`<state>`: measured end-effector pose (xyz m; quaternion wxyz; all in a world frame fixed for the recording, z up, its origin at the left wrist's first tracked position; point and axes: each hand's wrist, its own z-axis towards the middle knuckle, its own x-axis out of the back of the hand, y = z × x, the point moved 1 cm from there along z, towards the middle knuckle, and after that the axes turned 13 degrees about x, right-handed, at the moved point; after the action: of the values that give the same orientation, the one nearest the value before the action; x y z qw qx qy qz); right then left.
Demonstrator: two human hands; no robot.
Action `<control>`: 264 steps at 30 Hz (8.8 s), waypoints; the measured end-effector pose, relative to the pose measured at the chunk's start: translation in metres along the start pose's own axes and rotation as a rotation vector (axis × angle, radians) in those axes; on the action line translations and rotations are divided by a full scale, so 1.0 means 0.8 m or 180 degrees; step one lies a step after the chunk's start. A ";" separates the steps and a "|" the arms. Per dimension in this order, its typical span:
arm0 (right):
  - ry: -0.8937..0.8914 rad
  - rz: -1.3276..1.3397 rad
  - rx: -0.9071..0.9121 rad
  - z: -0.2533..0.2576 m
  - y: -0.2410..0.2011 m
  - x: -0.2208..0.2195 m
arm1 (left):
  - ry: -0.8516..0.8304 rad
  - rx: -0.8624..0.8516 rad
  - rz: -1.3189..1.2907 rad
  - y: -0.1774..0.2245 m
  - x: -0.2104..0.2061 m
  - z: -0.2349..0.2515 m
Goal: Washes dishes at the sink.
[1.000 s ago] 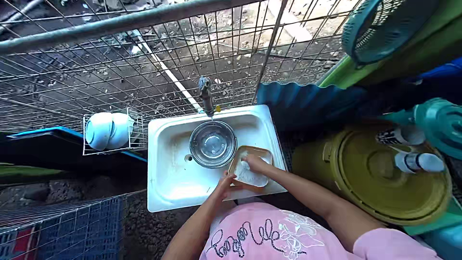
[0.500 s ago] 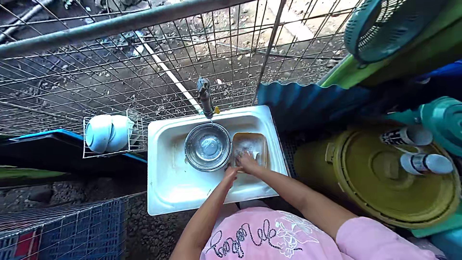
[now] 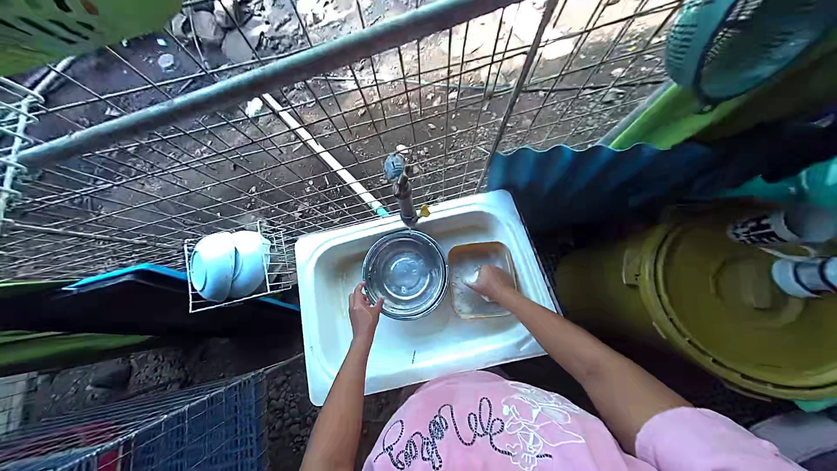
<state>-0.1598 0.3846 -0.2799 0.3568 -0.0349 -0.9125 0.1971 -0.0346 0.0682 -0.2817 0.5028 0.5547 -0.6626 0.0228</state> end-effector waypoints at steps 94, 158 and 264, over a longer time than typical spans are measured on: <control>0.0098 -0.0988 0.3726 -0.047 -0.185 -0.048 | -0.0995 0.0671 -0.3287 0.065 0.082 -0.062; -0.0231 0.0940 0.3059 -0.062 -0.259 -0.064 | -0.1802 0.0771 -0.3368 0.051 0.063 -0.100; 0.0658 0.1901 0.1769 -0.062 -0.287 0.091 | -0.0454 -0.0190 -0.2712 0.114 0.139 -0.139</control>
<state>-0.1631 0.2050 -0.1123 0.3695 -0.2199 -0.7337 0.5260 -0.0191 0.0890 -0.1017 0.4361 0.7640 -0.4079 -0.2444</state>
